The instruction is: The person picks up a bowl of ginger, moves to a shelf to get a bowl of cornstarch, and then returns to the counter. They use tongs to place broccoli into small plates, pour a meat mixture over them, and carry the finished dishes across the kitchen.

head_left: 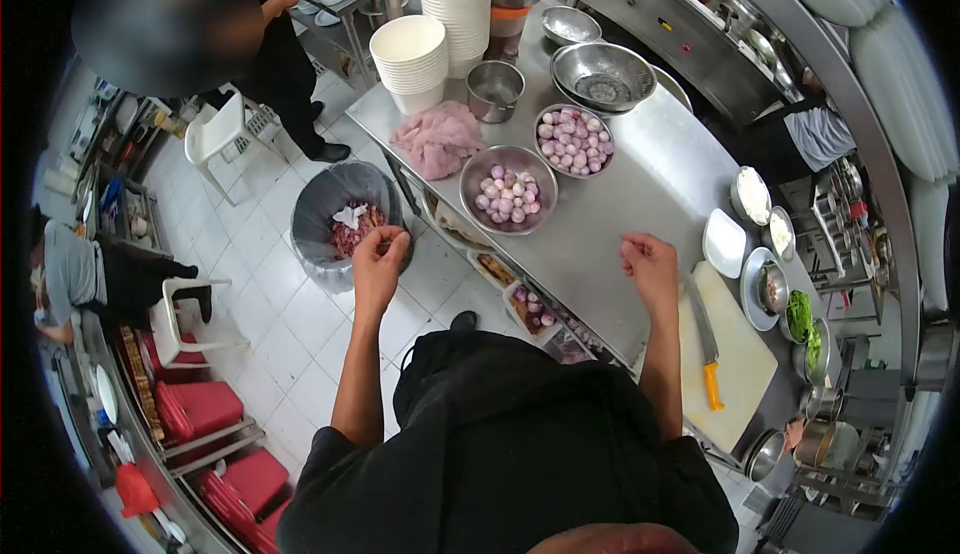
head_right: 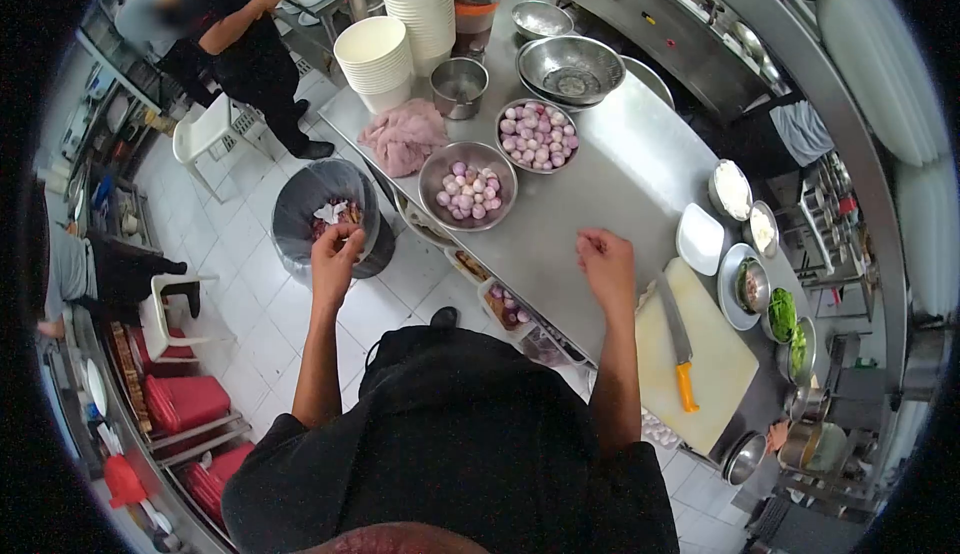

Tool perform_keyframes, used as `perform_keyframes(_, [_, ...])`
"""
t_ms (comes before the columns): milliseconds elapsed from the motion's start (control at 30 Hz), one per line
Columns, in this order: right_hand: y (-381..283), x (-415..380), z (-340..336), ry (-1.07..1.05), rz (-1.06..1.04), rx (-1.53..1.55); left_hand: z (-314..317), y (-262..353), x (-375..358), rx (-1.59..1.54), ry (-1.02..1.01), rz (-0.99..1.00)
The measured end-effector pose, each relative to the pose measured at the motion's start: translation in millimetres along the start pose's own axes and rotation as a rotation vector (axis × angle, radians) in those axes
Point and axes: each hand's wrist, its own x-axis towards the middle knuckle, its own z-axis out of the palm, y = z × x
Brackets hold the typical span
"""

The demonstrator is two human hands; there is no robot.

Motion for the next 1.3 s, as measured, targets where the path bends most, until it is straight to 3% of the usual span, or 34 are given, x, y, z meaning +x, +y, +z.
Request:
perform_keyframes(133, [-16.1,44.9,23.2,0.102,0.004,0.107,-19.1,-3.2,28.8,0.017,-0.02,-0.029])
perform_keyframes(333, [-14.6,193.2,21.7,0.484,-0.068,0.155,-40.5,-15.9,48.5,-0.001,-0.059,-0.075])
perform_keyframes(500, [-27.1,271.5,23.5,0.553,0.213,0.181,-55.6,-22.1,50.9,0.019,-0.048,-0.104])
perform_keyframes(633, [18.2,331.1,28.9,0.601,0.204,0.303,-65.6,-16.4,52.3,0.051,0.002,-0.127])
perform_keyframes(800, [12.0,334.8,36.2,0.628,0.181,0.454,-84.6,-22.1,52.6,0.041,0.07,-0.128])
perform_keyframes(900, [-25.1,318.6,41.7,0.627,0.255,0.522,-88.8,-37.4,57.0,0.042,0.094,-0.074])
perform_keyframes(1000, [-28.1,322.2,50.6,0.684,0.224,0.369,-91.4,-35.1,51.8,0.067,0.1,-0.087])
perform_keyframes(1300, [18.1,362.2,35.5,0.574,0.262,0.609,-95.9,-45.4,50.9,-0.008,0.137,-0.13])
